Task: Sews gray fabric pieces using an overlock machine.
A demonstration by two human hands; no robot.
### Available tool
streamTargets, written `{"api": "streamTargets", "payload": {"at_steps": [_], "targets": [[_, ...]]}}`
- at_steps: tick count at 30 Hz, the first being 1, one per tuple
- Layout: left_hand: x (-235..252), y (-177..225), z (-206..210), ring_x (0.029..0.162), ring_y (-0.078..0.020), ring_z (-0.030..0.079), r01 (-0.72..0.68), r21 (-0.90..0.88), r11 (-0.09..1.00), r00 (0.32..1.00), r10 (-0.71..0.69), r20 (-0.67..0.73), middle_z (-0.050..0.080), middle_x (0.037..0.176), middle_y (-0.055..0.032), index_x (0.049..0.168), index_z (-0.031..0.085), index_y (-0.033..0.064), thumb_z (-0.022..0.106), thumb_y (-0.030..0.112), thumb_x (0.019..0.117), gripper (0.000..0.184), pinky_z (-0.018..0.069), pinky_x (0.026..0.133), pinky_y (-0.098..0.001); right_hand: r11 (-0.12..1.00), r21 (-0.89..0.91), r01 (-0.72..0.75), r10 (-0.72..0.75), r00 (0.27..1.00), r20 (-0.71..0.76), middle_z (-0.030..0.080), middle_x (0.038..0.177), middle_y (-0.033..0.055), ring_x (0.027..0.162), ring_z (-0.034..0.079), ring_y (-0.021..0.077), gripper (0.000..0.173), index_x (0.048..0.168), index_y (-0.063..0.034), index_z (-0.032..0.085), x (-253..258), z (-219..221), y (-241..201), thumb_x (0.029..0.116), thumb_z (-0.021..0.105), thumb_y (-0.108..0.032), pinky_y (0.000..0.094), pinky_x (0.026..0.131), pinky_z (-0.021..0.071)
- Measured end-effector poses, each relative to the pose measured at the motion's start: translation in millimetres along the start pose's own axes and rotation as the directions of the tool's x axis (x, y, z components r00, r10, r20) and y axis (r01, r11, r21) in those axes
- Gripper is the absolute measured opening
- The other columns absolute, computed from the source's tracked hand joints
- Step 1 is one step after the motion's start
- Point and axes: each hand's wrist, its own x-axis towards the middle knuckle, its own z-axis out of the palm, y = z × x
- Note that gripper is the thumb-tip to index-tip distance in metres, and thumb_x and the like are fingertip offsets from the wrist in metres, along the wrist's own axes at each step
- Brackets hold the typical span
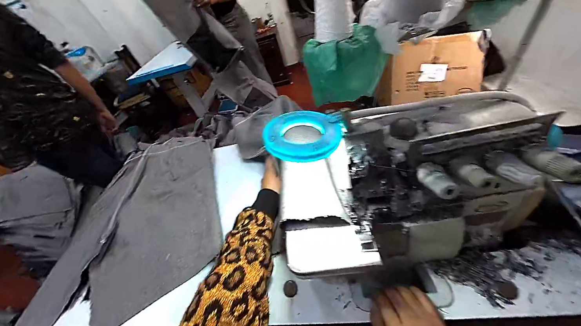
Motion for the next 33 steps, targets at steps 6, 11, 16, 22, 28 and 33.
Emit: {"api": "streamTargets", "payload": {"at_steps": [6,11,16,22,28,33], "targets": [[-2,-87,-69,0.121,-0.0468,0.062,-0.121,0.341,0.932,0.96,0.197,-0.198,0.066,0.126,-0.0288,0.13,0.064,-0.0035,0.049,0.032,0.1088,0.044,0.0438,0.104,-0.0656,1.0,-0.008,0.02,-0.02,1.0,-0.015,0.07,0.07,0.0103,0.066,0.067,0.027,0.048,0.076,-0.0066,0.071,1,2,1,0.1037,0.037,-0.027,0.0411,0.069,0.0527],[-57,-103,-111,0.13,-0.0491,0.054,0.257,0.681,0.686,0.966,-0.17,-0.193,0.055,0.139,-0.0337,0.145,0.049,-0.0056,0.066,0.011,0.0964,0.054,0.0426,0.109,-0.0607,0.998,-0.008,0.06,-0.06,0.998,-0.02,0.069,0.068,0.0122,0.065,0.067,0.0291,0.049,0.074,-0.0039,0.07,2,1,3,0.1033,0.037,-0.025,0.0419,0.067,0.0528],[-56,-113,-162,0.127,-0.0478,0.057,0.336,0.442,0.831,0.92,-0.19,-0.343,0.061,0.131,-0.0327,0.138,0.058,-0.0044,0.059,0.007,0.0998,0.04,0.0432,0.107,-0.0625,0.995,-0.011,0.098,-0.098,0.995,-0.002,0.068,0.067,0.0122,0.065,0.068,0.0297,0.048,0.072,-0.0043,0.068,3,1,5,0.1027,0.036,-0.025,0.0421,0.067,0.0533],[-130,-81,-203,0.109,-0.0504,0.063,0.04,0.225,0.974,0.865,0.079,-0.495,0.065,0.111,-0.036,0.119,0.064,-0.0113,0.051,-0.005,0.098,0.025,0.0443,0.095,-0.069,0.915,0.338,-0.221,0.17,0.97,0.174,0.075,0.092,0.0172,0.092,0.071,0.0344,0.043,0.095,-0.0003,0.076,12,-17,-7,0.0973,0.048,-0.033,0.0455,0.087,0.0556],[-289,-68,-74,0.085,-0.0288,0.073,-0.444,0.099,0.891,0.896,0.44,0.054,0.072,0.093,-0.0199,0.107,0.069,-0.0091,0.058,-0.006,0.0823,0.028,0.0598,0.078,-0.0481,0.095,0.588,-0.803,0.019,0.592,0.806,0.07,0.118,0.0035,0.098,0.07,0.0115,0.08,0.136,-0.0002,0.057,46,-52,-65,0.0894,0.063,-0.065,0.0315,0.081,0.0599],[-272,-67,-42,0.083,-0.0198,0.074,-0.746,-0.057,0.663,0.649,0.744,0.161,0.075,0.087,-0.0121,0.09,0.076,-0.0017,0.072,0.015,0.0911,0.018,0.0609,0.08,-0.0384,0.328,0.399,-0.856,0.053,0.439,0.897,0.07,0.09,0.0014,0.08,0.068,0.0075,0.034,0.106,-0.0007,0.062,54,-87,-41,0.0725,0.07,-0.002,0.0303,0.073,0.0588]]}}
